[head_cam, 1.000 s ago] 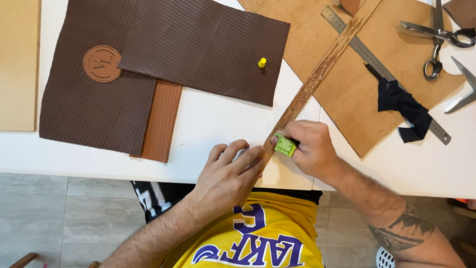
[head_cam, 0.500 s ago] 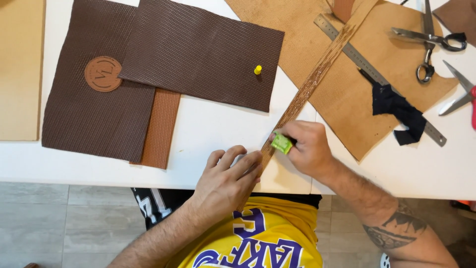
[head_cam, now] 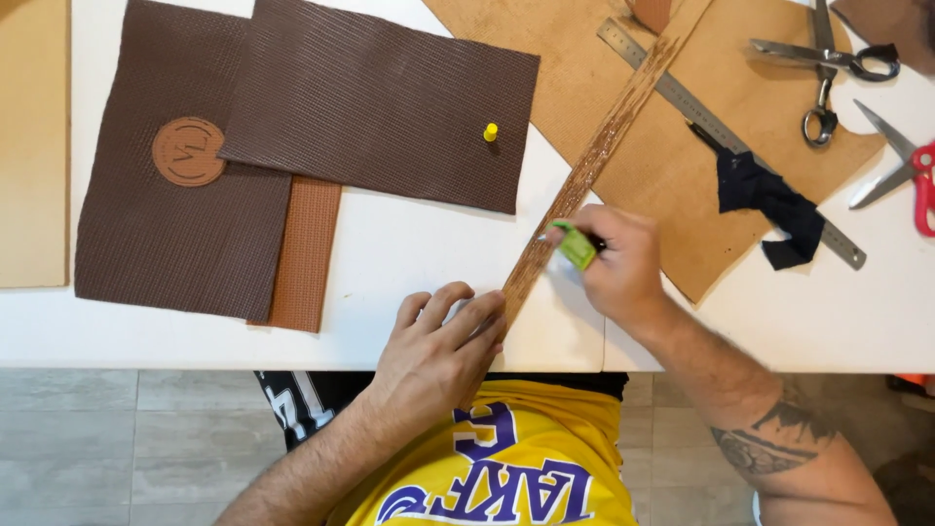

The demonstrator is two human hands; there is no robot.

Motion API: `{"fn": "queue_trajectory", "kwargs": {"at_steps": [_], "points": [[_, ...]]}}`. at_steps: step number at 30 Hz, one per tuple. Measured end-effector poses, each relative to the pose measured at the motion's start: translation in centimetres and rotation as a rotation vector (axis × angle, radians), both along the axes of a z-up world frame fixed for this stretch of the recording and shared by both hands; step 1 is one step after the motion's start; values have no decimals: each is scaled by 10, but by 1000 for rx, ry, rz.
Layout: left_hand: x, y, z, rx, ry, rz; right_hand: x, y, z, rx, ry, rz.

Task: The person applies glue from a small tube along a long brown strap laid on a white table, then presses the strap onto a brown textured bag panel. The person continues applying glue along the strap and aligns it with the bag body.

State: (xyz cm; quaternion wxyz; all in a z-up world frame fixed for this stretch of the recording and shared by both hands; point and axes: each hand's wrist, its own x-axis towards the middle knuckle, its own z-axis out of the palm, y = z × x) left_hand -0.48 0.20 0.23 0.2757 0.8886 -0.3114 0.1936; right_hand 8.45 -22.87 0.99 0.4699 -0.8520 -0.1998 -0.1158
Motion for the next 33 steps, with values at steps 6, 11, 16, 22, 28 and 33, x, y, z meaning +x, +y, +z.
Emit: {"fn": "queue_trajectory", "kwargs": {"at_steps": [6, 11, 16, 22, 28, 33], "points": [[-5, 14, 13, 151, 80, -61, -2, -49, -13, 265, 228, -252], [-19, 26, 20, 178, 127, -69, -15, -67, -24, 499, 402, -353], [-12, 27, 27, 154, 125, -43, -9, -74, -23, 661, 428, -346], [1, 19, 25, 144, 142, -47, 5, -83, -12, 590, 373, -299], [2, 39, 26, 217, 177, 33, 8, -89, -10, 588, 379, -321], [6, 57, 33, 145, 209, 79, 2, -94, -30, 649, 415, -343]]}}
